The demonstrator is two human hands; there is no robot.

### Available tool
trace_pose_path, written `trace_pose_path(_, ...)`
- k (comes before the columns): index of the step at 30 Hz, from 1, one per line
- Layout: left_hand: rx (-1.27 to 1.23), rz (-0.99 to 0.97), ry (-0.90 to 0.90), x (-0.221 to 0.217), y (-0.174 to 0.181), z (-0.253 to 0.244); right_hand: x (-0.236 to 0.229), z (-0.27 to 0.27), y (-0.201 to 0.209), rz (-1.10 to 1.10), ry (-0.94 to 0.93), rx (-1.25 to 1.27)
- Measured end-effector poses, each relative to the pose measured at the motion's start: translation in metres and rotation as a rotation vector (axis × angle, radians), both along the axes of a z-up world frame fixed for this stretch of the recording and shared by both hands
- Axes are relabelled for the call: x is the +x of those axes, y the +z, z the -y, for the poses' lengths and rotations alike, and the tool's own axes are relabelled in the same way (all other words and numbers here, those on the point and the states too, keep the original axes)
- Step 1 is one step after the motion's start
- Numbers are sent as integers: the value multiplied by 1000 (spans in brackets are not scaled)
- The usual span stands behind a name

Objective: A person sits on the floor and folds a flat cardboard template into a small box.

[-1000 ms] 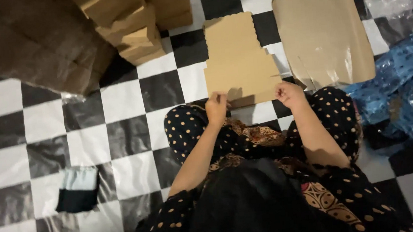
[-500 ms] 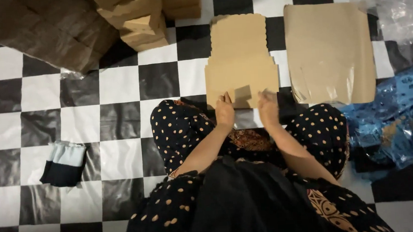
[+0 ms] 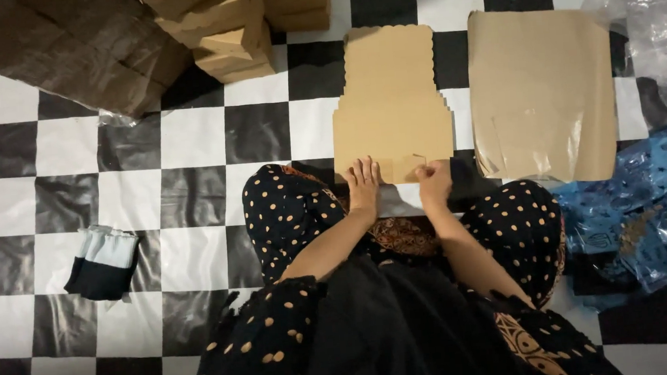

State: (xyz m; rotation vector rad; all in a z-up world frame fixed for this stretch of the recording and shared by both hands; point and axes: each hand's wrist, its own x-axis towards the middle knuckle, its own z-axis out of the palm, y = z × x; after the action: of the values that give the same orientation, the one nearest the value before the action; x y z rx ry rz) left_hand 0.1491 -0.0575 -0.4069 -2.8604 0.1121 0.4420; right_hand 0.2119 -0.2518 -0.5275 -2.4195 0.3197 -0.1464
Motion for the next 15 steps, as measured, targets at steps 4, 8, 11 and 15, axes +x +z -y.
trace_pose_path(4, -168, -171, 74, 5, 45, -2, 8, 8, 15, -352, -159, 501)
trace_pose_path(8, -681, 373, 309, 11, -27, -6, 7, -5, 36, -324, -158, 834)
trace_pose_path(11, -1446, 210, 966, 6, -37, -18, -3, 2, 75, -355, -142, 1014)
trace_pose_path(15, -1942, 41, 1206, 9, -32, -12, -20, 0, 120, -400, -80, 977)
